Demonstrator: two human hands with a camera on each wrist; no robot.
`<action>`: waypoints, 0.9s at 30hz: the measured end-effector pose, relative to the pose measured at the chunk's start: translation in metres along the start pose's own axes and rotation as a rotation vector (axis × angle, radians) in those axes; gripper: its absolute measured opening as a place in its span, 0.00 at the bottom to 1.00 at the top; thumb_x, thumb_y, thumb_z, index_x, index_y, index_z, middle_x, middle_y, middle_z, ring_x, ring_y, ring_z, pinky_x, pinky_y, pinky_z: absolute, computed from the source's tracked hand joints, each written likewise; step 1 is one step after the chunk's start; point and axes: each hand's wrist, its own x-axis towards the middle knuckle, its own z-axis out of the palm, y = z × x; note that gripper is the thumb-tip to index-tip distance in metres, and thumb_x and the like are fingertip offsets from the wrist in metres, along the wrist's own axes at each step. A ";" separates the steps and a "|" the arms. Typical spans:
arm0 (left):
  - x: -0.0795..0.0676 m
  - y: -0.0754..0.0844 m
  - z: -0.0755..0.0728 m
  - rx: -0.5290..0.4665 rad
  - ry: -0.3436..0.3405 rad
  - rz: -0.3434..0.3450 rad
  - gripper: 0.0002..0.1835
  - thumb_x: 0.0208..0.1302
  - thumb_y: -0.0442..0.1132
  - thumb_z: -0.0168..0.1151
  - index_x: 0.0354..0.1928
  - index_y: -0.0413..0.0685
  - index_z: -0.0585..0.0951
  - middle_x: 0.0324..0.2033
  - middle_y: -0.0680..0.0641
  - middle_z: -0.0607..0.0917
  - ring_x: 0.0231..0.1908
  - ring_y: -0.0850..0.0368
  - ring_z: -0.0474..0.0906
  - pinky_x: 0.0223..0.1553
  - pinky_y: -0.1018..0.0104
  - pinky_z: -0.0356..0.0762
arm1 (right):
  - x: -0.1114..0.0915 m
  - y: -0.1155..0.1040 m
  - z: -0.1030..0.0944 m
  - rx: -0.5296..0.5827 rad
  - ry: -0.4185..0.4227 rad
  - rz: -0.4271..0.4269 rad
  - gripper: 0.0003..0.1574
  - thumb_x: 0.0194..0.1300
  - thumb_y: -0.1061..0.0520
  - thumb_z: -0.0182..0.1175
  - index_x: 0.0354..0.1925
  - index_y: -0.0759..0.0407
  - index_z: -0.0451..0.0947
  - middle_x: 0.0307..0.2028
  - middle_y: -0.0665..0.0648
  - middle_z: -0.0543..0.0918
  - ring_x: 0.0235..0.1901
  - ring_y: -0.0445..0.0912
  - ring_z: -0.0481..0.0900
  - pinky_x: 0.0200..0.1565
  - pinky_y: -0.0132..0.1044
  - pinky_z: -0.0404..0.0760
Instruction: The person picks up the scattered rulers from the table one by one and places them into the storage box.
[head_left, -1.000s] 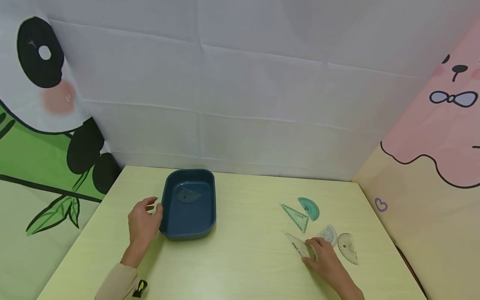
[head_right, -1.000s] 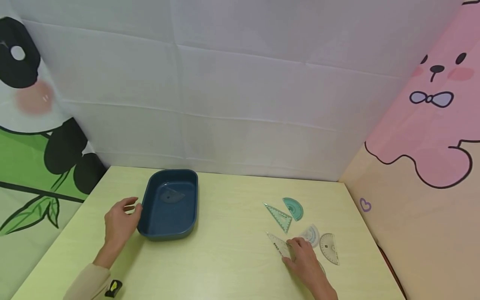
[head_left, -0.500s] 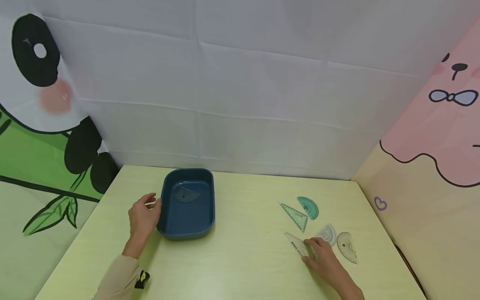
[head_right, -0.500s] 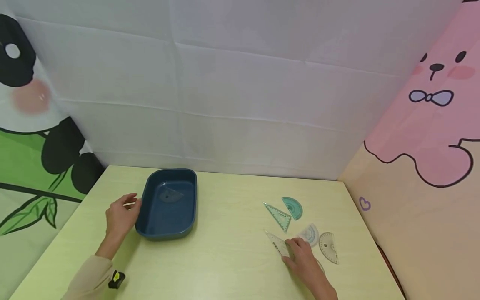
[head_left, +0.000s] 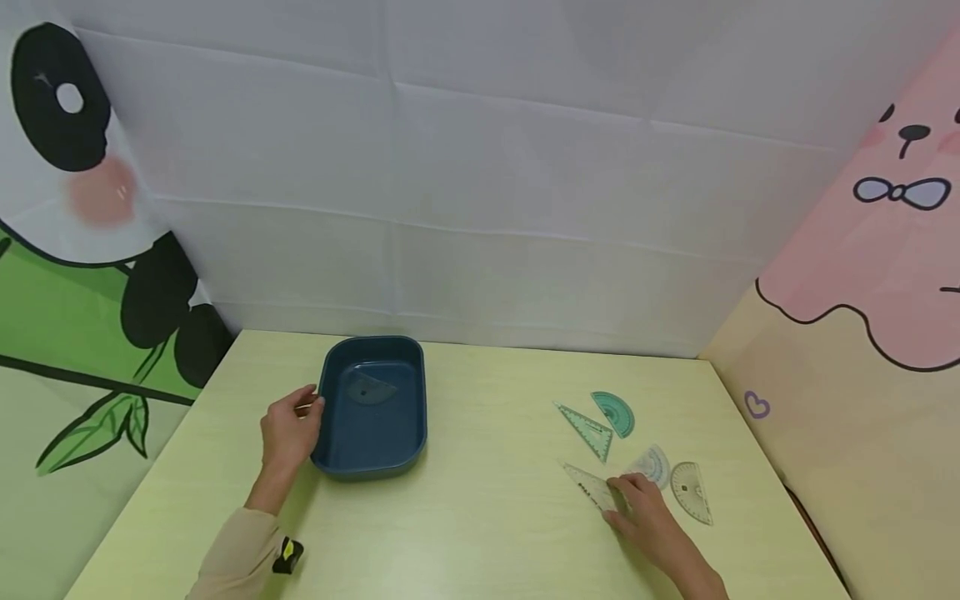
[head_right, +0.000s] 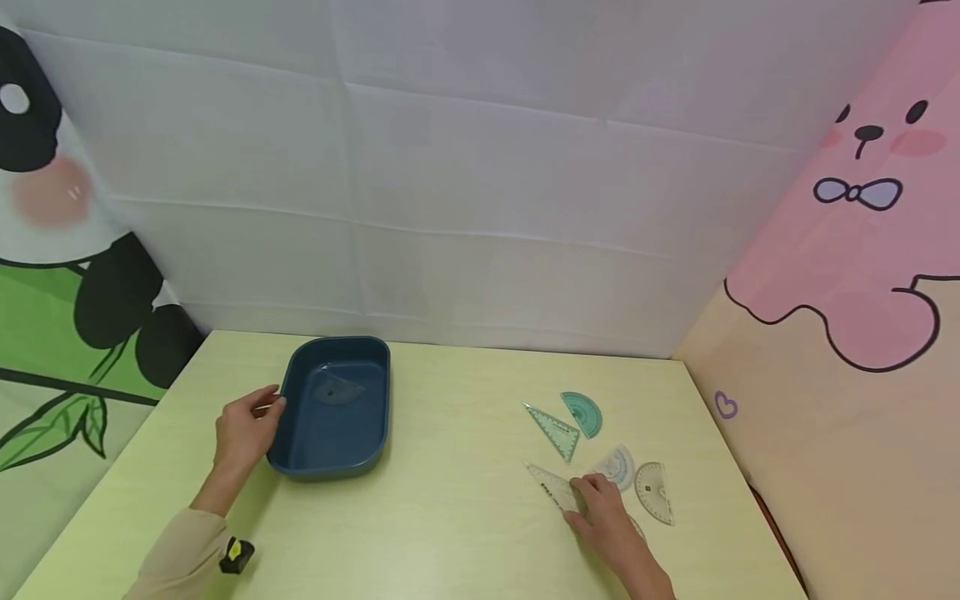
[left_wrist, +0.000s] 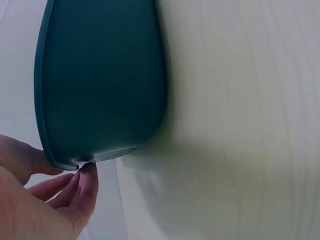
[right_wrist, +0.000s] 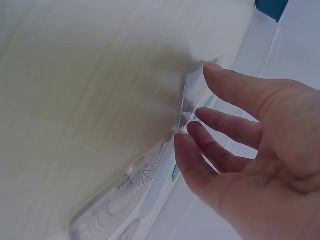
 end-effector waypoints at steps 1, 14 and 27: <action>0.000 0.000 0.000 0.002 -0.007 -0.007 0.20 0.74 0.33 0.57 0.63 0.29 0.77 0.53 0.29 0.83 0.53 0.33 0.81 0.54 0.41 0.77 | 0.000 0.000 0.000 0.005 -0.006 0.004 0.26 0.59 0.60 0.74 0.55 0.66 0.80 0.50 0.59 0.78 0.54 0.56 0.75 0.56 0.55 0.75; 0.006 0.001 -0.003 0.053 -0.082 -0.050 0.21 0.74 0.35 0.57 0.64 0.31 0.77 0.54 0.30 0.83 0.49 0.37 0.81 0.41 0.58 0.77 | 0.001 0.000 -0.001 0.033 -0.030 0.050 0.27 0.61 0.60 0.74 0.56 0.67 0.80 0.51 0.60 0.78 0.55 0.57 0.75 0.56 0.55 0.75; 0.011 0.001 -0.005 0.055 -0.098 -0.039 0.21 0.70 0.33 0.61 0.62 0.30 0.79 0.49 0.30 0.84 0.46 0.36 0.83 0.34 0.67 0.74 | 0.001 0.002 0.001 0.028 -0.007 0.038 0.26 0.61 0.59 0.73 0.56 0.66 0.80 0.51 0.59 0.78 0.55 0.57 0.75 0.57 0.55 0.74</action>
